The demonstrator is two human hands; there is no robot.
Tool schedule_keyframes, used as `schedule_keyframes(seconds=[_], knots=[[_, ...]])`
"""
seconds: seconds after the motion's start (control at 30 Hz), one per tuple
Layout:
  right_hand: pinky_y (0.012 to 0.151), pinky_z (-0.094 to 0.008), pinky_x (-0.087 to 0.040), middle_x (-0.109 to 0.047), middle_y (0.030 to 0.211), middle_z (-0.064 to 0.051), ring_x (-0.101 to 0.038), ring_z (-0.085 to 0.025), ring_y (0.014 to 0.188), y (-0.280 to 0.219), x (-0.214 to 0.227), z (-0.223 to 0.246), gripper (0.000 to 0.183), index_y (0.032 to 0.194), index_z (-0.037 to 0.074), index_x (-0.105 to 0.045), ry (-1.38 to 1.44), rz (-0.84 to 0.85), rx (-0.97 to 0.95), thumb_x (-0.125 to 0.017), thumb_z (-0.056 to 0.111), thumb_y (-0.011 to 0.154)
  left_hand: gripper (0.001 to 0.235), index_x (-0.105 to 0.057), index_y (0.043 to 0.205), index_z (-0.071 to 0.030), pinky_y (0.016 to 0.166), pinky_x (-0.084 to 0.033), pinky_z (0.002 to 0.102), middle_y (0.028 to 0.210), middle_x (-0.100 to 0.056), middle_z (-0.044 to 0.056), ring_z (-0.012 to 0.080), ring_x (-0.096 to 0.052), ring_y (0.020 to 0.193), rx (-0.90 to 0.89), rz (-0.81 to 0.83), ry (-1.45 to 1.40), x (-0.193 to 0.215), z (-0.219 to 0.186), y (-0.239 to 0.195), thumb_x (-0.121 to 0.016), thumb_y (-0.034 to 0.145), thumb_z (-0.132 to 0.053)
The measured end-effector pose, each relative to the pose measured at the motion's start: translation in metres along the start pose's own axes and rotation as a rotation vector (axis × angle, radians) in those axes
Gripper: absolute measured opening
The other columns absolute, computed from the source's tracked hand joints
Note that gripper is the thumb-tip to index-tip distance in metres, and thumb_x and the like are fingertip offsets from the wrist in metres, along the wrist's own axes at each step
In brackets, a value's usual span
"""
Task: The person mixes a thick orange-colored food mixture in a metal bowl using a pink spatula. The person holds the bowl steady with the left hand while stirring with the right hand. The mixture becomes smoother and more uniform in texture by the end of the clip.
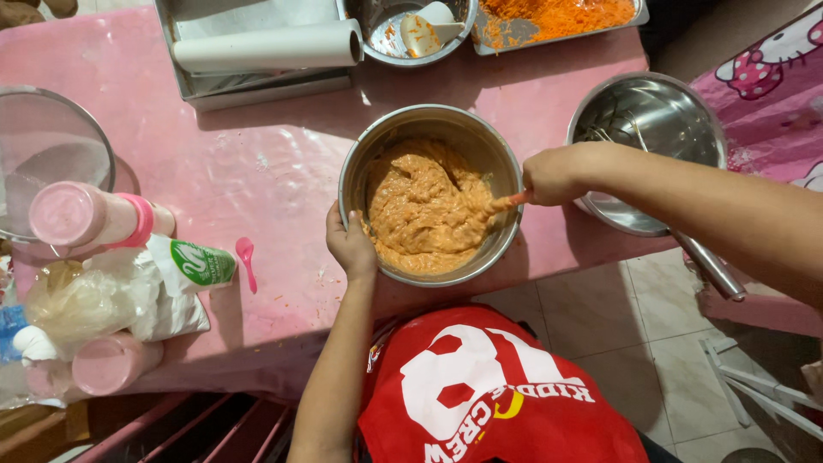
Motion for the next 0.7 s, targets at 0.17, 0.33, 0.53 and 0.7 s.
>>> schedule_keyframes(seconds=[0.17, 0.33, 0.53, 0.7], knots=[[0.077, -0.041, -0.049, -0.067, 0.083, -0.021, -0.064, -0.034, 0.087, 0.033, -0.029, 0.0, 0.037, 0.088, 0.002, -0.07, 0.138, 0.066, 0.11, -0.05, 0.033, 0.08, 0.03, -0.056, 0.115, -0.002, 0.094, -0.042, 0.038, 0.107, -0.061, 0.017, 0.0246, -0.056, 0.107, -0.005, -0.007, 0.013, 0.002, -0.001, 0.0, -0.051, 0.086, 0.002], [0.039, -0.027, -0.047, -0.055, 0.045, -0.01, -0.057, -0.019, 0.04, 0.086, -0.069, -0.001, 0.022, 0.064, 0.007, -0.065, 0.251, 0.084, 0.154, -0.053, 0.023, 0.073, 0.029, -0.056, 0.115, -0.001, 0.092, -0.043, 0.037, 0.106, -0.061, 0.018, 0.0251, -0.056, 0.105, -0.019, 0.0, 0.023, 0.002, 0.0, 0.001, -0.052, 0.086, 0.002], [0.076, -0.04, -0.05, -0.067, 0.085, -0.019, -0.065, -0.032, 0.087, 0.061, -0.07, 0.048, 0.034, 0.092, 0.005, -0.069, 0.201, 0.026, 0.251, -0.051, 0.031, 0.079, 0.028, -0.057, 0.113, 0.0, 0.09, -0.044, 0.038, 0.104, -0.061, 0.019, 0.0251, -0.058, 0.102, -0.025, -0.004, 0.043, 0.001, -0.002, 0.002, -0.052, 0.086, 0.001], [0.073, -0.037, -0.049, -0.065, 0.081, -0.019, -0.064, -0.032, 0.084, 0.082, -0.103, 0.07, 0.051, 0.082, 0.001, -0.068, 0.831, -0.031, 0.114, -0.051, 0.05, 0.082, 0.027, -0.059, 0.112, -0.002, 0.089, -0.045, 0.035, 0.101, -0.063, 0.016, 0.0235, -0.06, 0.1, -0.012, 0.014, 0.065, 0.002, 0.001, 0.007, -0.052, 0.086, 0.002]])
Point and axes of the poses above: each hand's wrist, its own y-axis towards the middle knuckle, its own x-axis out of the back of the hand, z = x × y, the point moved 4 cm from there along y, towards the middle knuckle
